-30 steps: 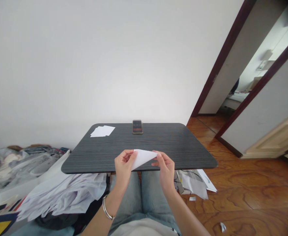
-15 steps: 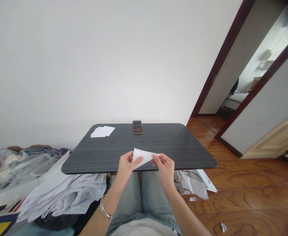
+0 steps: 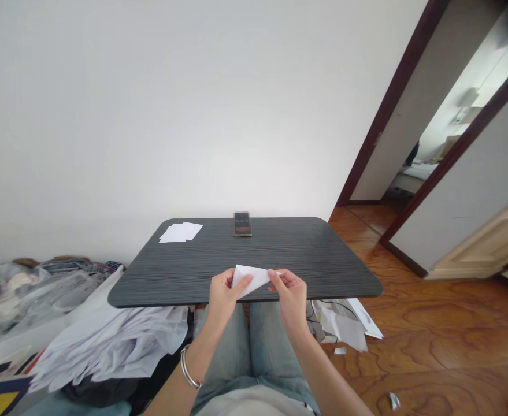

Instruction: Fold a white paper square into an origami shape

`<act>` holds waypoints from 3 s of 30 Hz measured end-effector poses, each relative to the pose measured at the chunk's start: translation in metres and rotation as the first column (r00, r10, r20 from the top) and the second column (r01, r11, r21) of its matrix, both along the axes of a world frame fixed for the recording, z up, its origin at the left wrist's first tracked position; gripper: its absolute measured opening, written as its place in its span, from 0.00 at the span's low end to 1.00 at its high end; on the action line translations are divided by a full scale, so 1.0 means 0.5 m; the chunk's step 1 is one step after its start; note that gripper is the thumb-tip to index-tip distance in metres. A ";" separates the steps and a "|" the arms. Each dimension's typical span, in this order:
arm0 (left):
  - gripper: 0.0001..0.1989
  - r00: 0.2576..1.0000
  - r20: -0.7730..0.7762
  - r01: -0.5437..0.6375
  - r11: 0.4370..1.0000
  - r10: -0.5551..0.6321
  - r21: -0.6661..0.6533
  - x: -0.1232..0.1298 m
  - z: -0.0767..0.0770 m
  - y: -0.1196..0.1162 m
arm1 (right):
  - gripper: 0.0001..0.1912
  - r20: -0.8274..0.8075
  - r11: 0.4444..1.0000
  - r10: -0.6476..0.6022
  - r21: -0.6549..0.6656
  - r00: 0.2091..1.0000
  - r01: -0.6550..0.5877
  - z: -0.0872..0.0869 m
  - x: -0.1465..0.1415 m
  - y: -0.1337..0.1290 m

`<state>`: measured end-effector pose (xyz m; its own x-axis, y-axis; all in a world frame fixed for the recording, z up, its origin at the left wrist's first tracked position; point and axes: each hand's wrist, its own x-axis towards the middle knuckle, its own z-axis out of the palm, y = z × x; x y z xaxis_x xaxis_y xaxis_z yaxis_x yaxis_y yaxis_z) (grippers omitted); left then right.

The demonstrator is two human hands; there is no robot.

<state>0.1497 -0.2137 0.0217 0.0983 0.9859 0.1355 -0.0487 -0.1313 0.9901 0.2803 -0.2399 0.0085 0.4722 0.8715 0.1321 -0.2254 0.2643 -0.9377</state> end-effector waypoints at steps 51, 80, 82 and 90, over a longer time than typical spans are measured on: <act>0.15 0.999 0.031 -0.039 0.999 0.039 -0.013 -0.002 0.005 -0.002 | 0.15 0.068 0.990 0.133 -0.046 0.989 -0.130 0.004 0.002 0.001; 0.17 0.941 -0.271 0.205 0.978 -0.204 -0.024 -0.036 -0.010 0.036 | 0.14 0.253 0.905 0.418 -0.199 0.872 -0.376 -0.018 0.042 0.011; 0.17 0.940 -0.271 0.205 0.978 -0.206 -0.032 -0.036 -0.012 0.039 | 0.15 0.258 0.908 0.412 -0.198 0.874 -0.369 -0.021 0.040 0.010; 0.19 0.996 0.079 0.048 0.986 -0.036 -0.158 -0.033 -0.008 0.032 | 0.20 0.160 0.955 0.272 -0.166 0.949 -0.246 -0.030 0.036 0.019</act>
<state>0.1333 -0.1977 0.0175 0.1359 0.9906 -0.0145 -0.1260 0.0318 0.9915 0.2985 -0.2305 -0.0066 0.2077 0.9764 0.0595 -0.0935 0.0803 -0.9924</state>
